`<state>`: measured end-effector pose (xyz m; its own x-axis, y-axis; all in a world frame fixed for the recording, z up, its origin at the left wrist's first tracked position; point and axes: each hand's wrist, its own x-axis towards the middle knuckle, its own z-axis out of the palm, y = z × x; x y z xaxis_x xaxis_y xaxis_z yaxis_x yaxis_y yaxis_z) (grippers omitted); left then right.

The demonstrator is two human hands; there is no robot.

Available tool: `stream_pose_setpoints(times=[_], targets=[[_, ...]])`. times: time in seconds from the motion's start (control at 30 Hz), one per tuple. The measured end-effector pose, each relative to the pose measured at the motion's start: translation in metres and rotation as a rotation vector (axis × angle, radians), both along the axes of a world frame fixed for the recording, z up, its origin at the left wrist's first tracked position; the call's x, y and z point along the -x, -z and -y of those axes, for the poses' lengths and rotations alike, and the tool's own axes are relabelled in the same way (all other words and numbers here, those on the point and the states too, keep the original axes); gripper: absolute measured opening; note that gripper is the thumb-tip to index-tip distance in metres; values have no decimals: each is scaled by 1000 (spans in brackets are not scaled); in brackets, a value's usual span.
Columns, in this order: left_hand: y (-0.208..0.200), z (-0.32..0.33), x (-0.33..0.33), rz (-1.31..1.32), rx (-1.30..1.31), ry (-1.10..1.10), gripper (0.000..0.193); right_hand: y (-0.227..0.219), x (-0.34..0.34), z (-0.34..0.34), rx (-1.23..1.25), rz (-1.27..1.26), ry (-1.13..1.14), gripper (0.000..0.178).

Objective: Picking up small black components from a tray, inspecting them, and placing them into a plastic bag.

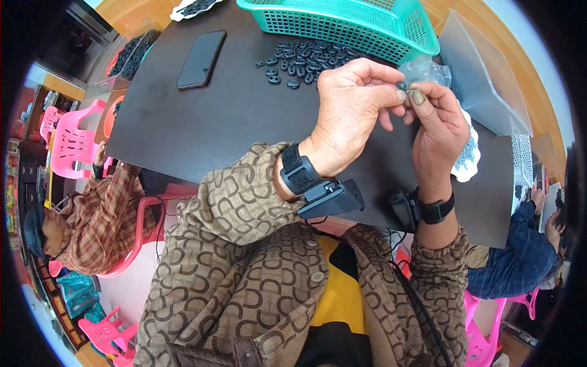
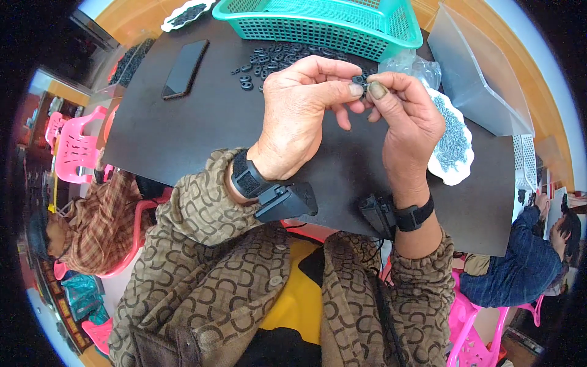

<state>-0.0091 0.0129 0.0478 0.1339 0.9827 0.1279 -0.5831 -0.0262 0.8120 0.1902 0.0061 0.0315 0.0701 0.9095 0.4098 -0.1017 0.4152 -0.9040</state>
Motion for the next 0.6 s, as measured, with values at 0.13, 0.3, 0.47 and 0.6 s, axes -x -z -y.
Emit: stream_pose_setpoints(times=[0.13,0.3,0.47,0.6], targets=[[-1,-1,1,-6,-28,-5,22,-3,2,1,-16,31,16,17],[-1,3,0,-29,-34,-23,21,-2,6,4,-57,60,69,17],[-2,3,0,-15,-11,-21,20,-4,9,4,-54,93,70,16],[-5,4,2,-18,-14,-24,20,-2,8,4,-45,73,72,15]])
